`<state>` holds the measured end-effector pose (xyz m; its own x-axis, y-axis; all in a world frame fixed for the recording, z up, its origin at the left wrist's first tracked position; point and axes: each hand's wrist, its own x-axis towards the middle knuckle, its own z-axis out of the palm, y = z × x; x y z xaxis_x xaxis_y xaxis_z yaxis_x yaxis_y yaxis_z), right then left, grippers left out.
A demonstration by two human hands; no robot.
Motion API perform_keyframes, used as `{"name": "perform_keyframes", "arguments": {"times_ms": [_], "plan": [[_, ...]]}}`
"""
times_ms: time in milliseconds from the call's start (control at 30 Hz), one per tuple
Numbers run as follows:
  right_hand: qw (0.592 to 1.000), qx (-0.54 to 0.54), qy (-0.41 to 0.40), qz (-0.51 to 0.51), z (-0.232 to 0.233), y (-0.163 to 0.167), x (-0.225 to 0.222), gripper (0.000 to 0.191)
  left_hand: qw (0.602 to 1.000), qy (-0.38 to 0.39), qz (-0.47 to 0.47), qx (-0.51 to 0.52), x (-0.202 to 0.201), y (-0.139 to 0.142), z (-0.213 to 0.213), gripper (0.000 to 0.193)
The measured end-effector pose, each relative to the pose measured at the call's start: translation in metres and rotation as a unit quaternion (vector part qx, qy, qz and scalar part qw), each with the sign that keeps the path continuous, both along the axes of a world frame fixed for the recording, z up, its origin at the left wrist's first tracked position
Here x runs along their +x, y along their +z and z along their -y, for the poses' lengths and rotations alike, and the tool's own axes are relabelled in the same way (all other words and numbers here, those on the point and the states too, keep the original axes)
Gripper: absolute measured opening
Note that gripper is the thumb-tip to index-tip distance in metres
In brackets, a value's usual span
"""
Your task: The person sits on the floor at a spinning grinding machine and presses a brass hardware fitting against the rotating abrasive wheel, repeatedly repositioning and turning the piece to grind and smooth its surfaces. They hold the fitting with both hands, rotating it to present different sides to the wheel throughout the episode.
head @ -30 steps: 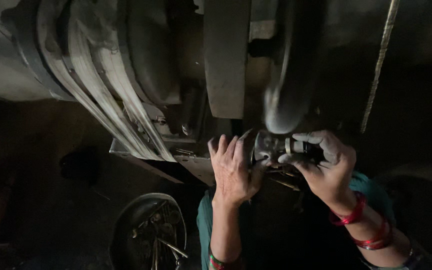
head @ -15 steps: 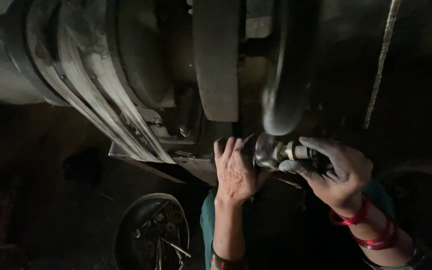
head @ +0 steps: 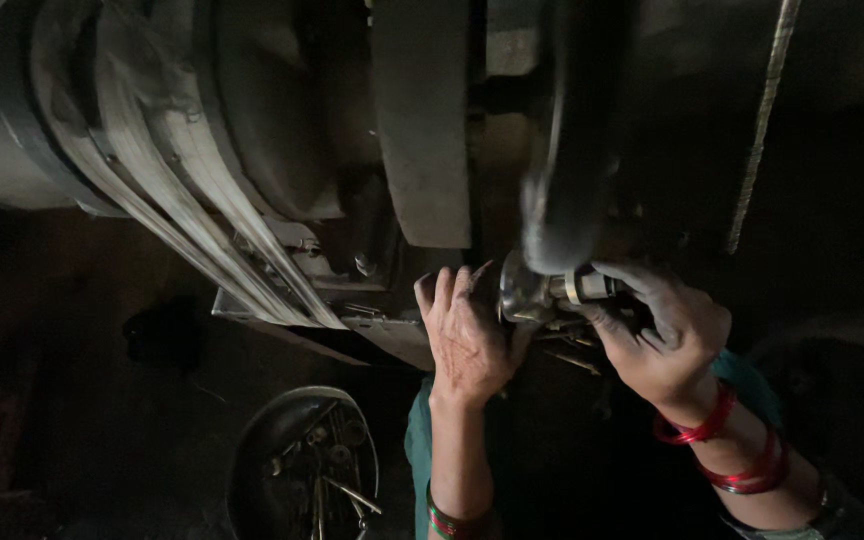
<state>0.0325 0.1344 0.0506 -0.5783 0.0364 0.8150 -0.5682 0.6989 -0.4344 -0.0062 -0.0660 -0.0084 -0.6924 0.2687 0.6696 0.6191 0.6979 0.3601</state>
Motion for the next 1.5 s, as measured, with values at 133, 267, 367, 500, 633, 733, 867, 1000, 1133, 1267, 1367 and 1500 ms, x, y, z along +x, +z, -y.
{"name": "perform_keyframes", "arguments": {"times_ms": [133, 267, 367, 500, 633, 733, 867, 1000, 1133, 1267, 1367, 1500], "plan": [[0.999, 0.010, -0.008, -0.042, 0.005, 0.007, -0.006, 0.043, 1.000, 0.016, -0.007, 0.005, -0.002, 0.007, -0.001, 0.081], [1.000, -0.014, 0.008, -0.019, 0.003, 0.001, -0.006, 0.039, 1.000, -0.012, 0.022, 0.006, -0.007, 0.017, 0.004, 0.075], [1.000, -0.012, -0.008, 0.013, -0.003, -0.011, -0.004, 0.038, 0.998, -0.015, 0.054, 0.004, -0.008, 0.025, 0.004, 0.074], [0.993, -0.009, -0.100, 0.056, -0.012, -0.023, -0.010, 0.045, 0.999, -0.014, 0.034, 0.000, -0.012, 0.036, 0.002, 0.079], [0.999, -0.045, -0.002, 0.011, -0.014, -0.026, -0.015, 0.044, 0.998, -0.018, 0.060, 0.007, -0.017, 0.046, 0.000, 0.073], [0.996, -0.063, -0.014, 0.065, -0.012, -0.024, -0.014, 0.038, 0.997, -0.021, 0.071, -0.002, -0.022, 0.051, 0.000, 0.066], [0.999, -0.043, 0.021, 0.022, -0.014, -0.025, -0.017, 0.044, 0.998, -0.037, 0.053, 0.020, -0.027, 0.054, -0.002, 0.072], [0.999, 0.009, -0.004, 0.036, -0.019, -0.028, -0.019, 0.036, 0.997, -0.046, 0.065, 0.020, -0.023, 0.053, 0.003, 0.057], [0.985, 0.109, -0.014, -0.135, -0.022, -0.032, -0.016, 0.074, 0.998, -0.044, -0.017, 0.048, -0.016, 0.047, 0.007, 0.055], [0.976, 0.148, -0.051, -0.152, -0.027, -0.035, -0.011, 0.075, 0.996, -0.042, -0.061, 0.055, -0.016, 0.043, 0.006, 0.056], [0.980, 0.141, -0.049, -0.132, -0.030, -0.039, -0.011, 0.075, 0.996, -0.046, -0.034, 0.065, -0.017, 0.044, 0.005, 0.058], [0.996, 0.076, -0.035, -0.040, -0.032, -0.045, -0.012, 0.061, 0.997, -0.055, -0.012, 0.059, -0.021, 0.049, 0.006, 0.063]]}}
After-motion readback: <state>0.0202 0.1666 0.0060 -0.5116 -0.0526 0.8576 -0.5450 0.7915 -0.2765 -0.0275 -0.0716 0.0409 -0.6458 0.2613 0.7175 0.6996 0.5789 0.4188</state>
